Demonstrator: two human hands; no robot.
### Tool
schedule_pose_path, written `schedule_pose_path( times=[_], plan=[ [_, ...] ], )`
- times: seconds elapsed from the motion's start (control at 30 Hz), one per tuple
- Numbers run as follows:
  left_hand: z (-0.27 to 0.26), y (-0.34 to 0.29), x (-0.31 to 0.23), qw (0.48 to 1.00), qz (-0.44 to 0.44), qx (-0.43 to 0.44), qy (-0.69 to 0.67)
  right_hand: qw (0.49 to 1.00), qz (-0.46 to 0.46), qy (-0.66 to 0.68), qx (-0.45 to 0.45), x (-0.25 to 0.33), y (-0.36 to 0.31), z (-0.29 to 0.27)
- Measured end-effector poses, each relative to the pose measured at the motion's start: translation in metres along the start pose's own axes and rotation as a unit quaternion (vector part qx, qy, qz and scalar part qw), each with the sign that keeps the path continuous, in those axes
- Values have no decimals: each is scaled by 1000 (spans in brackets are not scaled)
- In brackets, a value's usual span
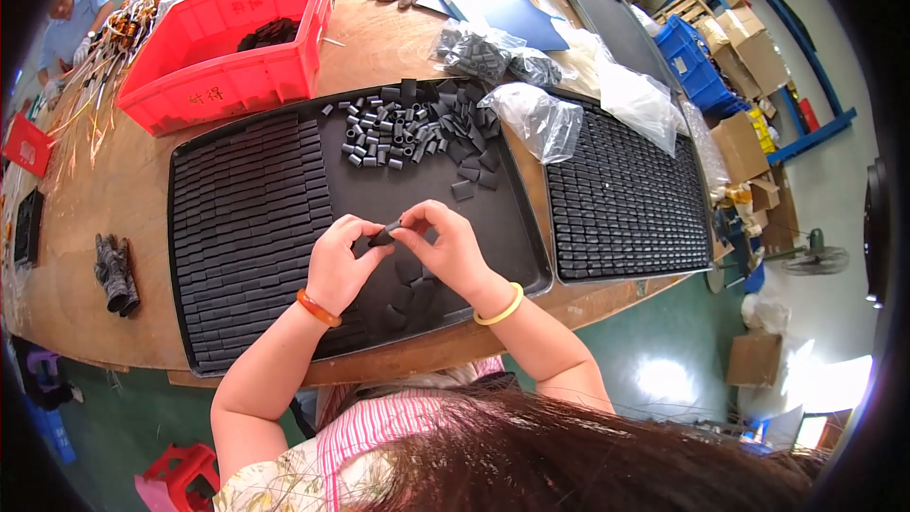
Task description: The person assembles small black plastic components by pressing them together by hand at a workbench.
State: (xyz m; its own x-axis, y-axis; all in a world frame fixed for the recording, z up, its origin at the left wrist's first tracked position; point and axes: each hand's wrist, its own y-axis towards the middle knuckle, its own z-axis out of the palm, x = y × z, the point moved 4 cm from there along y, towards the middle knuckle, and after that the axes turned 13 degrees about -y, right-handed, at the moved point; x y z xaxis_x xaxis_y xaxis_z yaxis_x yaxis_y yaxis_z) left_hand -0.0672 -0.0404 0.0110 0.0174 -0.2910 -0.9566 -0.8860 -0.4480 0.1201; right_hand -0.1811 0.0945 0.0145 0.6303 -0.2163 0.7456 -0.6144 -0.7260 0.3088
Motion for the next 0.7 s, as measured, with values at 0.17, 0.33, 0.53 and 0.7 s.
schedule_pose_path(
  times=[0.17,0.33,0.53,0.7],
  plan=[
    [-1,0,-2,1000,-8,0,8,1000,-1,12,14,-2,-5,0],
    [3,-2,-5,997,68,-6,46,1000,-24,-4,13,-4,-7,3],
    [3,-3,-8,995,86,-18,52,996,-81,-25,-2,4,-6,5],
    [6,-5,-10,987,138,-49,69,999,-34,5,9,1,-8,8]
  ],
)
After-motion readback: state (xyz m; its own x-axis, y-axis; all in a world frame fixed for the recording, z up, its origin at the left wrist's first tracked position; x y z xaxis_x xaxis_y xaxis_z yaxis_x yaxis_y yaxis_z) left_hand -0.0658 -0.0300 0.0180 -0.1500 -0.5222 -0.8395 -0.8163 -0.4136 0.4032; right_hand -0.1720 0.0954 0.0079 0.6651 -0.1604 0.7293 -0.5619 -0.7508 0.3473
